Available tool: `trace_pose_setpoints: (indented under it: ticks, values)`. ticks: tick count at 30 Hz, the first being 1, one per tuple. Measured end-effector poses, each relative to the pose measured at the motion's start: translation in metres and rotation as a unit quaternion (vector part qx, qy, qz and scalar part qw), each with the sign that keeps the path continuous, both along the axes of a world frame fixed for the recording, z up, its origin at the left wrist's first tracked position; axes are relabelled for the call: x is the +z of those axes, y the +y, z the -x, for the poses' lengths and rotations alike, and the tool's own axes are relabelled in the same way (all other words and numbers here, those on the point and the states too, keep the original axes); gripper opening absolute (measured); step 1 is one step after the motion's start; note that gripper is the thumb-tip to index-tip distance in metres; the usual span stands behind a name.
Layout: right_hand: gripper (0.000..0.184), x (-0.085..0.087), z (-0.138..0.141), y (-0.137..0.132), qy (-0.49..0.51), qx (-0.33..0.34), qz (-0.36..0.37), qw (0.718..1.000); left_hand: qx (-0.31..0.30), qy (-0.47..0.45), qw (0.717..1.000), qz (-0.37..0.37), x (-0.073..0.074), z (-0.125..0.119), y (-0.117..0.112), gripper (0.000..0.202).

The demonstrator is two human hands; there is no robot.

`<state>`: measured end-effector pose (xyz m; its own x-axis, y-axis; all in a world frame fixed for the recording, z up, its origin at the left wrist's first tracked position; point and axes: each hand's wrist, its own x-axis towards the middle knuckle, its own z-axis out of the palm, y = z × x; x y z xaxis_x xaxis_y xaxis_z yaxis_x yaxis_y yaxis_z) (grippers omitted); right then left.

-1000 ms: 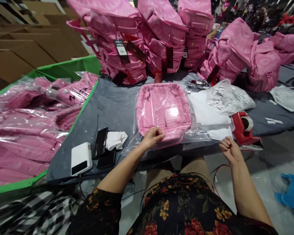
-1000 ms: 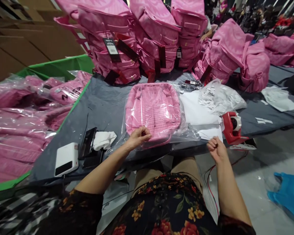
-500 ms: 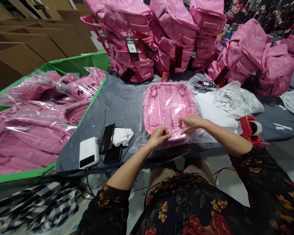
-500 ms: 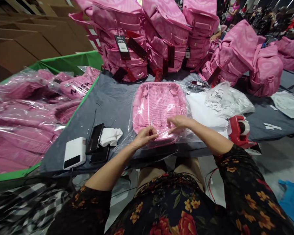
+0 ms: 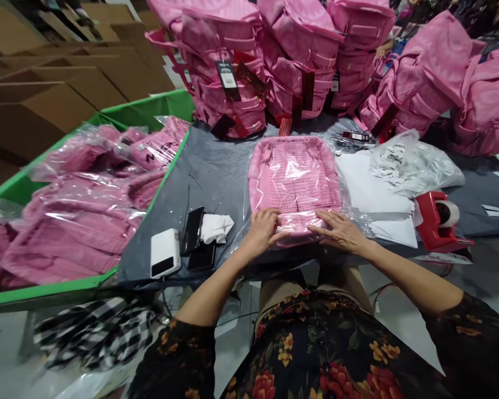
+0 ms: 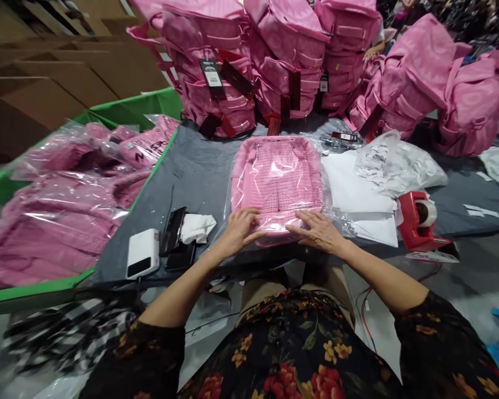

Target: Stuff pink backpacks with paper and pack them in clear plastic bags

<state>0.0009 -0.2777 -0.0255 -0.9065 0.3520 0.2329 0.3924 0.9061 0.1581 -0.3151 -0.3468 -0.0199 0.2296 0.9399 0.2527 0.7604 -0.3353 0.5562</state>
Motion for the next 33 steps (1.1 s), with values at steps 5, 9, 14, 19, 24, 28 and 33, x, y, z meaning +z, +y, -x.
trace_pose_setpoints:
  ticks: [5, 9, 14, 19, 24, 28, 33]
  values:
    - [0.060, -0.011, -0.002, 0.003, 0.040, 0.000, -0.019, 0.999, 0.052, 0.085, 0.995, 0.011, -0.003, 0.042, -0.024, 0.019]
    - [0.058, -0.017, -0.002, -0.001, 0.057, -0.005, -0.017, 0.998, 0.060, 0.083, 0.994, 0.030, -0.007, 0.049, -0.015, 0.013]
    - [0.057, -0.007, 0.005, -0.008, 0.072, -0.025, 0.038, 0.996, 0.056, 0.076, 0.995, 0.042, -0.010, 0.044, -0.005, 0.013]
    - [0.047, 0.019, -0.047, -0.021, 0.280, -0.148, 0.096, 0.944, 0.069, 0.063, 0.995, 0.046, -0.012, 0.043, -0.001, 0.017]
    - [0.039, 0.036, -0.192, -0.027, 0.422, -0.555, -0.013, 0.717, 0.047, 0.055, 0.996, 0.046, -0.017, 0.046, -0.001, 0.028]
    - [0.030, 0.041, -0.271, -0.041, 0.374, -0.722, 0.044, 0.580, 0.046, 0.045, 0.998, 0.021, -0.027, 0.057, 0.002, 0.053]
    - [0.041, 0.020, -0.290, -0.033, 0.426, -0.721, 0.158, 0.523, 0.044, 0.053, 0.997, 0.030, -0.032, 0.065, 0.010, 0.075]
